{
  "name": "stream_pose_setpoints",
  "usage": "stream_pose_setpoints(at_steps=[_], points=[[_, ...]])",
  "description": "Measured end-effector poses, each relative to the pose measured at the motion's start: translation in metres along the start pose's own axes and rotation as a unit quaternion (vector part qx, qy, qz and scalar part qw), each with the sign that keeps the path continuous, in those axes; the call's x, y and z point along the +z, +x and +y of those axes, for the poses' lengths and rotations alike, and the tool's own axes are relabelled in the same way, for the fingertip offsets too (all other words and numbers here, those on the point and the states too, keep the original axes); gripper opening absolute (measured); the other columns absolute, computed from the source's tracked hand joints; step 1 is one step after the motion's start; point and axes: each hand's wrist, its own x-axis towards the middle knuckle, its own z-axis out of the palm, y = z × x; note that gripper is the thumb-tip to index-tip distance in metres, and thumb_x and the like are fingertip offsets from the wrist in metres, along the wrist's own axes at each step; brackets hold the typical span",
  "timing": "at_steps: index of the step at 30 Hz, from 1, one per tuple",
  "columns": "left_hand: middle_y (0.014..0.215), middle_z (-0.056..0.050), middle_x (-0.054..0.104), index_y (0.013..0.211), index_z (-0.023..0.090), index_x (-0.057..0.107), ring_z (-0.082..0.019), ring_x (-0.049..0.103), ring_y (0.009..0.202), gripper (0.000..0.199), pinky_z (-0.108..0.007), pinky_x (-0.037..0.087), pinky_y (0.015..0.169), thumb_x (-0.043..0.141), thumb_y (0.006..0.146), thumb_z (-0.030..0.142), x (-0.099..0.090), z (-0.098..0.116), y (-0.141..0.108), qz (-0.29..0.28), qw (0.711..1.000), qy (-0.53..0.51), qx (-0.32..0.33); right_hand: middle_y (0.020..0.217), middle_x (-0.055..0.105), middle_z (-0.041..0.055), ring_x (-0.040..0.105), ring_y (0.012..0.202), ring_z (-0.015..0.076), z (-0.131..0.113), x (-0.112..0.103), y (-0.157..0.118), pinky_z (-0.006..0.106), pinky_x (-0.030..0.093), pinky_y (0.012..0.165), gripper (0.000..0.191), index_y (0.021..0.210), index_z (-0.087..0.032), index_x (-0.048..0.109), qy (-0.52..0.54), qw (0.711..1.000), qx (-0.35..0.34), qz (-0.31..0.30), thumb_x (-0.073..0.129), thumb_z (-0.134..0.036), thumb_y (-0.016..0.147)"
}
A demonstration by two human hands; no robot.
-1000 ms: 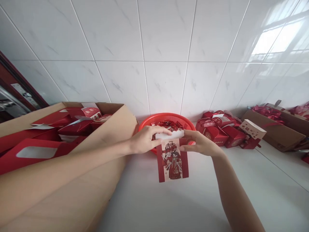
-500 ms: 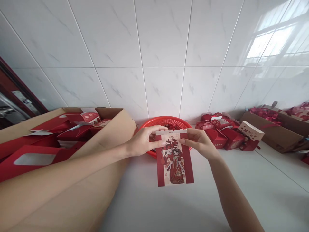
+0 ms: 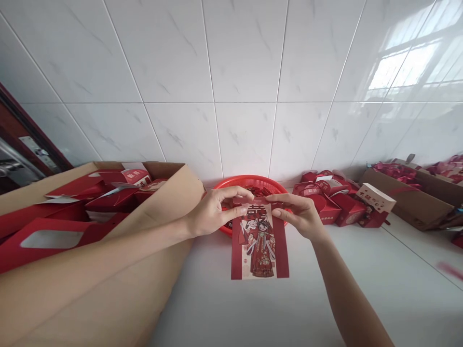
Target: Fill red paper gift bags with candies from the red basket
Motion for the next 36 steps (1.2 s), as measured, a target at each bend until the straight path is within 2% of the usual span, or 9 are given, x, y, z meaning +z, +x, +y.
stream_pose_setpoints(at_steps=[3, 6, 11, 15, 17, 19, 23, 28, 36], points=[[0.092, -0.001, 0.073, 0.093, 0.018, 0.071, -0.015, 0.068, 0.083, 0.012, -0.028, 0.057, 0.081, 0.066, 0.087, 0.027, 0.0, 0.001, -0.001, -0.004, 1.0, 0.029, 0.006, 0.102, 0.077, 0.0069, 0.071, 0.098, 0.0272, 0.0, 0.002, 0.001, 0.04, 0.058, 0.084, 0.027, 0.098, -0.026, 0.079, 0.024, 1.0, -0.015, 0.005, 0.075, -0.046, 0.08], [0.093, -0.001, 0.074, 0.092, 0.019, 0.072, -0.016, 0.067, 0.087, 0.011, -0.029, 0.056, 0.085, 0.067, 0.086, 0.026, 0.0, 0.001, -0.001, 0.007, 0.998, 0.059, 0.012, 0.098, 0.078, 0.0068, 0.071, 0.094, 0.0256, -0.003, 0.006, 0.001, 0.038, 0.058, 0.081, 0.027, 0.094, -0.026, 0.08, 0.02, 0.999, -0.006, 0.024, 0.066, -0.048, 0.088], [0.093, -0.002, 0.075, 0.093, 0.019, 0.073, -0.016, 0.068, 0.088, 0.012, -0.029, 0.056, 0.083, 0.067, 0.086, 0.027, -0.001, -0.002, -0.002, 0.014, 0.997, 0.068, 0.017, 0.094, 0.076, 0.0059, 0.07, 0.085, 0.0226, -0.007, 0.012, 0.002, 0.034, 0.057, 0.073, 0.031, 0.109, -0.023, 0.074, 0.011, 0.998, 0.044, 0.037, 0.069, -0.044, 0.086], [0.092, -0.003, 0.074, 0.093, 0.018, 0.073, -0.016, 0.068, 0.085, 0.013, -0.029, 0.056, 0.081, 0.066, 0.085, 0.026, -0.002, -0.002, -0.002, -0.006, 0.997, 0.076, 0.032, 0.083, 0.075, 0.0053, 0.069, 0.077, 0.0201, -0.011, 0.013, 0.003, 0.03, 0.055, 0.067, 0.024, 0.087, -0.018, 0.075, 0.019, 0.998, 0.053, 0.012, 0.068, -0.042, 0.086], [0.09, -0.003, 0.075, 0.094, 0.018, 0.074, -0.016, 0.068, 0.082, 0.015, -0.029, 0.056, 0.079, 0.067, 0.085, 0.028, -0.004, -0.001, -0.002, -0.022, 0.996, 0.08, 0.035, 0.08, 0.073, 0.0043, 0.067, 0.074, 0.0185, -0.012, 0.013, 0.003, 0.028, 0.054, 0.064, 0.024, 0.086, -0.018, 0.074, 0.022, 0.999, 0.047, 0.016, 0.067, -0.041, 0.087], [0.092, -0.003, 0.075, 0.099, 0.019, 0.073, -0.016, 0.069, 0.082, 0.021, -0.029, 0.057, 0.08, 0.065, 0.086, 0.032, -0.004, -0.001, -0.002, -0.025, 0.997, 0.069, 0.022, 0.079, 0.072, 0.0038, 0.066, 0.071, 0.0173, -0.012, 0.012, 0.002, 0.027, 0.052, 0.062, 0.024, 0.086, -0.018, 0.073, 0.014, 0.999, 0.042, 0.017, 0.067, -0.041, 0.087], [0.104, -0.006, 0.076, 0.117, 0.019, 0.069, -0.021, 0.072, 0.093, 0.039, -0.032, 0.059, 0.083, 0.065, 0.087, 0.043, -0.005, -0.003, 0.001, -0.002, 0.998, 0.013, -0.063, 0.075, 0.07, 0.0031, 0.062, 0.068, 0.016, -0.012, 0.01, 0.001, 0.026, 0.049, 0.06, 0.025, 0.084, -0.018, 0.073, -0.015, 0.999, 0.03, 0.024, 0.067, -0.042, 0.087], [0.093, -0.005, 0.077, 0.087, 0.016, 0.075, -0.021, 0.072, 0.088, 0.03, -0.034, 0.058, 0.086, 0.061, 0.091, 0.043, -0.005, -0.002, 0.003, -0.075, 0.994, -0.018, -0.081, 0.074, 0.069, 0.003, 0.062, 0.068, 0.0165, -0.01, 0.009, 0.001, 0.026, 0.049, 0.059, 0.027, 0.084, -0.018, 0.073, -0.002, 0.999, 0.04, 0.026, 0.067, -0.044, 0.086], [0.087, -0.004, 0.077, 0.081, 0.016, 0.074, -0.019, 0.072, 0.083, 0.028, -0.03, 0.056, 0.08, 0.061, 0.091, 0.039, -0.003, -0.002, 0.004, -0.045, 0.997, 0.005, -0.055, 0.078, 0.07, 0.0038, 0.065, 0.072, 0.0174, -0.009, 0.005, 0.003, 0.027, 0.053, 0.063, 0.026, 0.087, -0.017, 0.071, 0.033, 0.997, 0.073, -0.01, 0.068, -0.044, 0.087]])
